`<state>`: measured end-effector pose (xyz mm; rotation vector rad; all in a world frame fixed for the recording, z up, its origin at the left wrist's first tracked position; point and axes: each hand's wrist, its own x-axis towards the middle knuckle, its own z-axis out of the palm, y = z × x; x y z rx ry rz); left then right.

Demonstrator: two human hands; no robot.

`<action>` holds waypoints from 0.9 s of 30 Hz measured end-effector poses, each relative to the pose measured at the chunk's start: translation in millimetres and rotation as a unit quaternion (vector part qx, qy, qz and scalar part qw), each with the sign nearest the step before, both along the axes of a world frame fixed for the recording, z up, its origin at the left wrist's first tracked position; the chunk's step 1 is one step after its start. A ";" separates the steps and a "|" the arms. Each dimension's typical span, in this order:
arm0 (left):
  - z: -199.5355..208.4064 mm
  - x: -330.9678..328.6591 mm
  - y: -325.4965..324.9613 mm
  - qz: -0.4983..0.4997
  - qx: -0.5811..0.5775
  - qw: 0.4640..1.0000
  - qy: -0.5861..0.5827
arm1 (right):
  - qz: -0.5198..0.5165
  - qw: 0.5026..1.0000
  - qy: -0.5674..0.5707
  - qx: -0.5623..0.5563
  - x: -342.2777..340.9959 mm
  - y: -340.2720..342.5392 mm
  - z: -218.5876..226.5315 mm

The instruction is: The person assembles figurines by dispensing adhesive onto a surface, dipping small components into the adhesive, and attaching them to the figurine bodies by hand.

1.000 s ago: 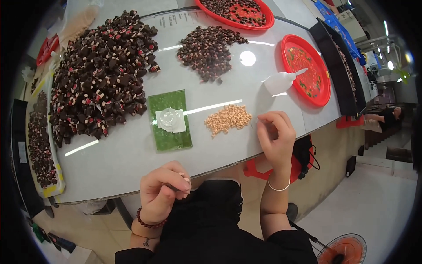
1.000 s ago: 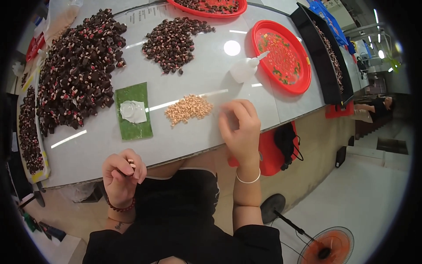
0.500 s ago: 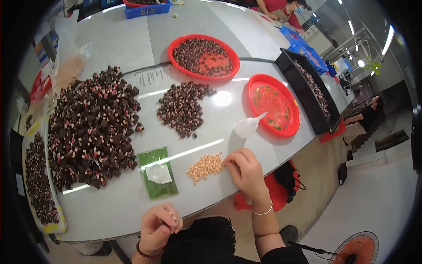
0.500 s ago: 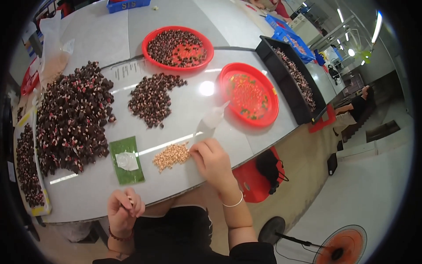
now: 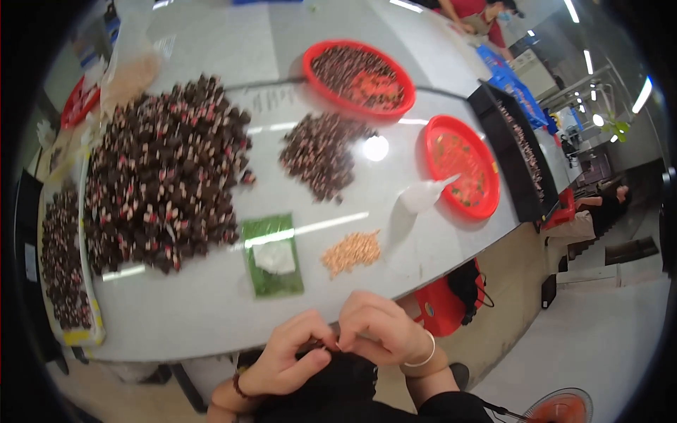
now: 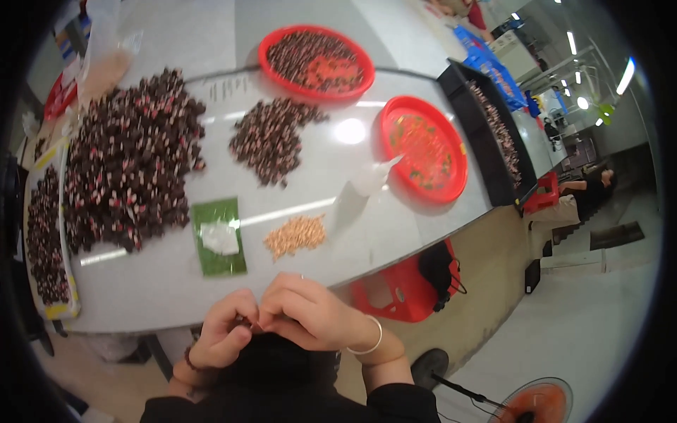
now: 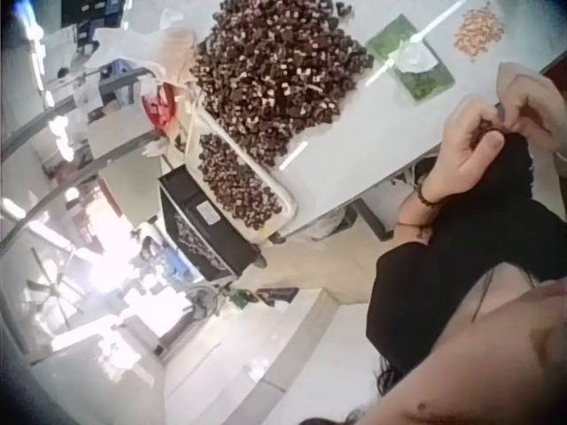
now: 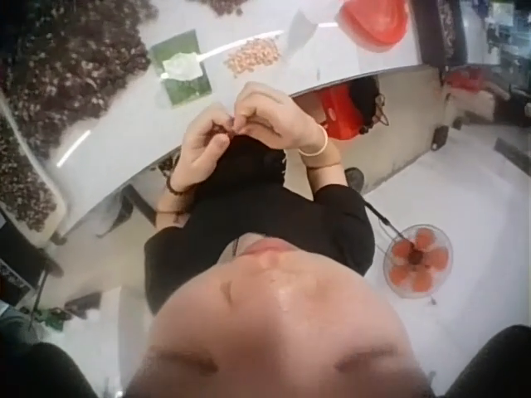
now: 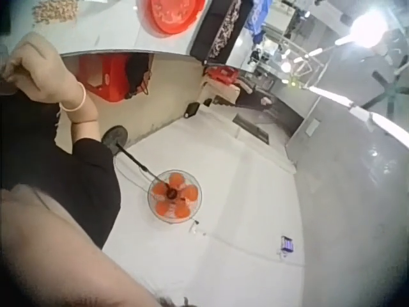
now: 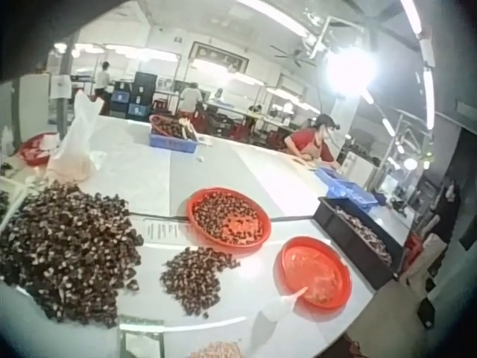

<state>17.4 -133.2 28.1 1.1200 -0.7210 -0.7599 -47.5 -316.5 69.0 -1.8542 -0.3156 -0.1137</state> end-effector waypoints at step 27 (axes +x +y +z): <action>-10.2 4.1 32.2 0.112 -0.071 0.988 -0.076 | -0.003 0.956 -0.080 -0.283 57.2 21.5 23.7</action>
